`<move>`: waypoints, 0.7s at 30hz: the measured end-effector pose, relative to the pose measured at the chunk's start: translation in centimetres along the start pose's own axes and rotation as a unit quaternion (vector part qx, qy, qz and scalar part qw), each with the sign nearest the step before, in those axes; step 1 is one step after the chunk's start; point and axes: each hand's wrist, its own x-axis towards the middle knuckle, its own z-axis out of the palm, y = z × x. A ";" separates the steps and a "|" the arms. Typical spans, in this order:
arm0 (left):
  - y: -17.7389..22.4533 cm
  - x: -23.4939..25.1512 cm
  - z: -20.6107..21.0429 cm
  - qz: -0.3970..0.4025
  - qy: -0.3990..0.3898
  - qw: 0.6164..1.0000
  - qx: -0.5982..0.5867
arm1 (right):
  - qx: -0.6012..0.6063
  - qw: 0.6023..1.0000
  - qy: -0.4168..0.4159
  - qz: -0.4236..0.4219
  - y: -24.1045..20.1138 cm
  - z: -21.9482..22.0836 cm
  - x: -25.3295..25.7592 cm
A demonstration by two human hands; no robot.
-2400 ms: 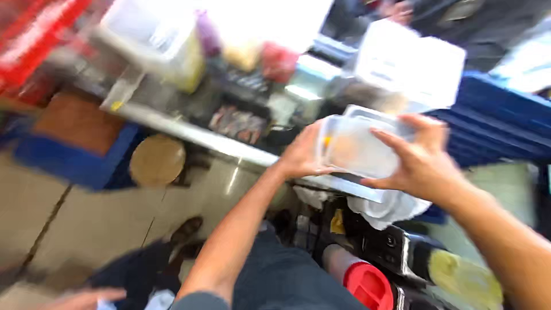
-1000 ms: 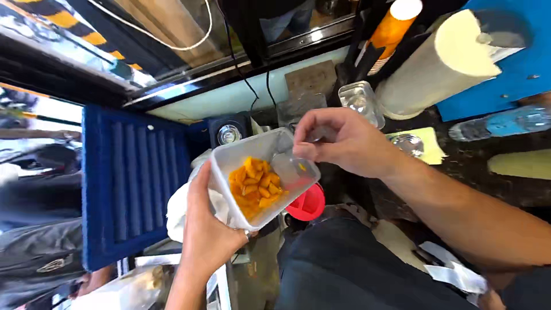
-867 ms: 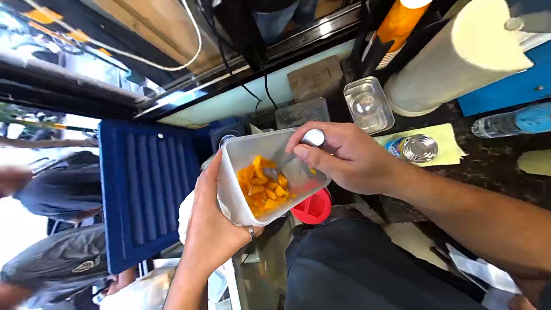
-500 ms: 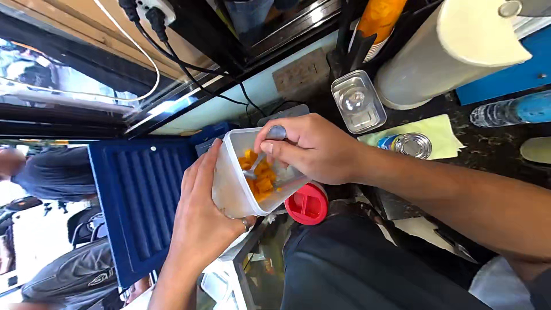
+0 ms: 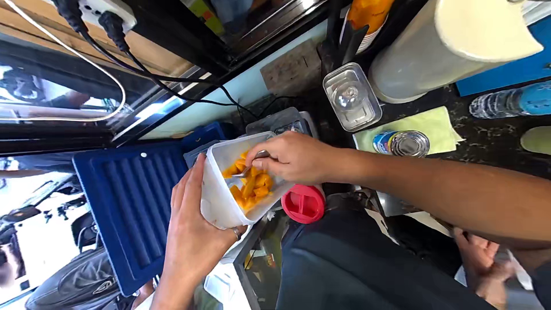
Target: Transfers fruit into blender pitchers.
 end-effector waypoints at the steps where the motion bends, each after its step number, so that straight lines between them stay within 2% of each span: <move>1: 0.0 0.0 0.0 0.000 -0.001 1.000 0.001 | -0.007 1.000 0.014 -0.005 0.0 -0.5 -0.2; 4: 0.4 0.2 0.1 0.005 -0.002 1.000 0.013 | 0.025 0.998 0.043 -0.037 -0.8 -1.6 -0.7; 6: 0.5 0.5 -0.2 -0.006 -0.009 1.000 0.018 | 0.031 0.999 -0.023 -0.020 -0.8 -1.4 -0.8; 8: 0.5 0.7 -0.5 -0.024 -0.021 0.999 0.020 | -0.029 0.996 -0.082 -0.008 0.4 -0.9 -0.7; 11: 0.6 1.0 -0.9 -0.039 -0.028 0.999 0.023 | -0.067 0.996 -0.025 -0.053 2.1 -1.1 -0.7; 13: 1.0 1.0 -1.1 -0.042 -0.029 0.998 0.034 | -0.051 0.996 0.006 -0.067 2.6 -1.8 -0.7; 17: 2.2 1.3 -1.2 -0.032 -0.027 0.995 0.090 | -0.010 1.000 -0.009 -0.022 2.9 -4.2 -0.8; 21: 2.6 1.2 -1.3 -0.024 -0.022 0.992 0.121 | 0.022 0.999 0.025 -0.018 2.3 -6.1 -1.4</move>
